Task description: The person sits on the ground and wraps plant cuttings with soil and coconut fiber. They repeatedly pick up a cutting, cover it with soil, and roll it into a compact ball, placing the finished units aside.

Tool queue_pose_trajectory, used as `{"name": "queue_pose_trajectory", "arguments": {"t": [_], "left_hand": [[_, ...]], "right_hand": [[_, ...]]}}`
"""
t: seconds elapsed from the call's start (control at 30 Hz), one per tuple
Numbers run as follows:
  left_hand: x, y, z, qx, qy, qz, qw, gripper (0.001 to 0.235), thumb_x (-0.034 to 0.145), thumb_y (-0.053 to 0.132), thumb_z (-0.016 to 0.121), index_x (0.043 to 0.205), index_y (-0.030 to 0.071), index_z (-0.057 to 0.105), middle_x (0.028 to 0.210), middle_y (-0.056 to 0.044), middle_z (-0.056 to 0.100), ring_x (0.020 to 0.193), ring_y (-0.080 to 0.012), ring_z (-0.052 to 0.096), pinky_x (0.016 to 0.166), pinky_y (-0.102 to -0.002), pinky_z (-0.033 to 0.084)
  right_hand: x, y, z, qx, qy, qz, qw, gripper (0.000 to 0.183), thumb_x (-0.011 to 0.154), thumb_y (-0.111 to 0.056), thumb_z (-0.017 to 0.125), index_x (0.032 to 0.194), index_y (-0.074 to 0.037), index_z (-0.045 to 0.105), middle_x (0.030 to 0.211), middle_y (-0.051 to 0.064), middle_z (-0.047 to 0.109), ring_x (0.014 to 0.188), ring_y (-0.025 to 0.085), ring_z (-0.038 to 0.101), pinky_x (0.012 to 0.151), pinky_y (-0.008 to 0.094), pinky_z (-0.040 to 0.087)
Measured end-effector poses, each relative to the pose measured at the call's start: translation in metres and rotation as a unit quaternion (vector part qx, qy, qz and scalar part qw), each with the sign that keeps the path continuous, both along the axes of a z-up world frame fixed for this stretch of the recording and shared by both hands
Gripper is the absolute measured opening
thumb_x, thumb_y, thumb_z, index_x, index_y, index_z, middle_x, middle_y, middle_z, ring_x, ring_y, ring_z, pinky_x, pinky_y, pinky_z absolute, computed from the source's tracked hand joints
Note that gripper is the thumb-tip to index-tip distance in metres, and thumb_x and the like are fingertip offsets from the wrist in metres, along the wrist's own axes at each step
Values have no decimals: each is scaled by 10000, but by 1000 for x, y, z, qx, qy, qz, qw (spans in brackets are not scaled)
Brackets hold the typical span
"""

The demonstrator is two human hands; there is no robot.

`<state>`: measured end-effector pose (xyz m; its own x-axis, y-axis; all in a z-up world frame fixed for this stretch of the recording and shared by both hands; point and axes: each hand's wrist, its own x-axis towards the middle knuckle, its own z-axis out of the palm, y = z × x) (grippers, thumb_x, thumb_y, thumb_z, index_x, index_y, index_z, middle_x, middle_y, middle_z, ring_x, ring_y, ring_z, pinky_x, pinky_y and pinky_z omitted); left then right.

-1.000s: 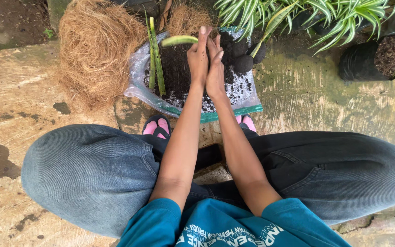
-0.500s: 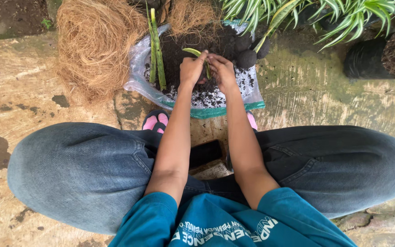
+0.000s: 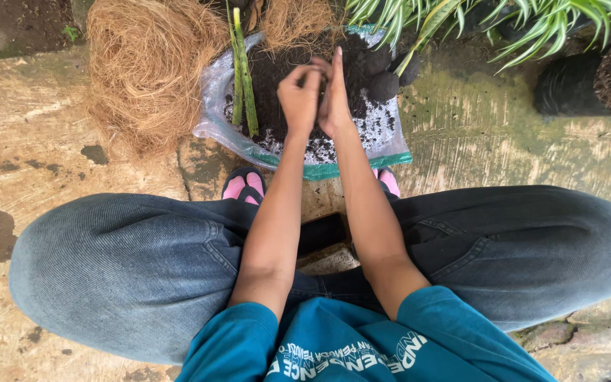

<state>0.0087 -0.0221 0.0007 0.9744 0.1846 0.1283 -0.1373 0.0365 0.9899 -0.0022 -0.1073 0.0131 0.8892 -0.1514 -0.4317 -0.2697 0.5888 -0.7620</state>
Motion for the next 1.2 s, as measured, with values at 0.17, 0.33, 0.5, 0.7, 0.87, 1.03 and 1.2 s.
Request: {"name": "queue_pose_trajectory", "arguments": {"t": [0.17, 0.33, 0.5, 0.7, 0.87, 1.03, 1.2], "left_hand": [[-13, -15, 20, 324, -82, -28, 942, 351, 1045, 326, 558, 1283, 103, 686, 1327, -88, 662, 1280, -249, 559, 1046, -503, 388], [-14, -9, 34, 363, -56, 26, 930, 484, 1077, 433, 438, 1463, 177, 578, 1530, -78, 533, 1465, -239, 400, 1168, -548, 291], [3, -6, 46, 142, 161, 69, 974, 484, 1014, 550, 518, 1220, 158, 714, 1288, -106, 720, 1169, -290, 699, 1019, -444, 521], [5, -5, 54, 127, 214, 117, 962, 416, 945, 495, 595, 1165, 166, 723, 950, -108, 781, 940, -334, 747, 821, -434, 558], [10, -12, 44, 57, 153, 71, 984, 401, 984, 435, 571, 1091, 86, 738, 986, -98, 807, 888, -257, 756, 789, -384, 561], [24, -15, 37, -157, 80, -3, 984, 520, 1056, 431, 496, 1080, -27, 740, 1008, -123, 785, 932, -195, 741, 856, -334, 559], [11, -13, 39, -200, 177, -51, 962, 609, 1034, 517, 469, 1147, -17, 740, 1043, -107, 760, 925, -185, 680, 821, -332, 520]], "right_hand": [[-4, 3, 16, 281, -96, 63, 953, 655, 967, -627, 503, 1334, -84, 496, 1188, 258, 650, 1094, 384, 670, 1009, 555, 583], [-2, -4, -12, 214, -83, 19, 973, 374, 1090, -391, 557, 1329, -104, 560, 1214, 140, 660, 1088, 282, 664, 963, 439, 582], [-1, 10, -27, 78, -66, 12, 995, 326, 1021, -235, 553, 1225, -13, 675, 1113, 79, 724, 958, 151, 692, 841, 310, 581], [-1, 21, -33, -8, -57, -46, 997, 260, 1003, -188, 547, 989, -6, 732, 874, 45, 706, 745, 121, 646, 666, 288, 534], [11, 15, -38, -95, -69, -121, 986, 315, 998, -136, 581, 711, -13, 620, 691, 2, 589, 605, 92, 505, 531, 315, 421], [25, 0, -18, -23, -74, -145, 986, 285, 943, -86, 577, 662, -38, 574, 630, 7, 544, 557, 101, 464, 510, 306, 365], [16, 2, 10, -89, -94, -162, 978, 288, 993, -124, 583, 727, -21, 621, 656, 38, 571, 575, 119, 489, 521, 308, 380]]}}
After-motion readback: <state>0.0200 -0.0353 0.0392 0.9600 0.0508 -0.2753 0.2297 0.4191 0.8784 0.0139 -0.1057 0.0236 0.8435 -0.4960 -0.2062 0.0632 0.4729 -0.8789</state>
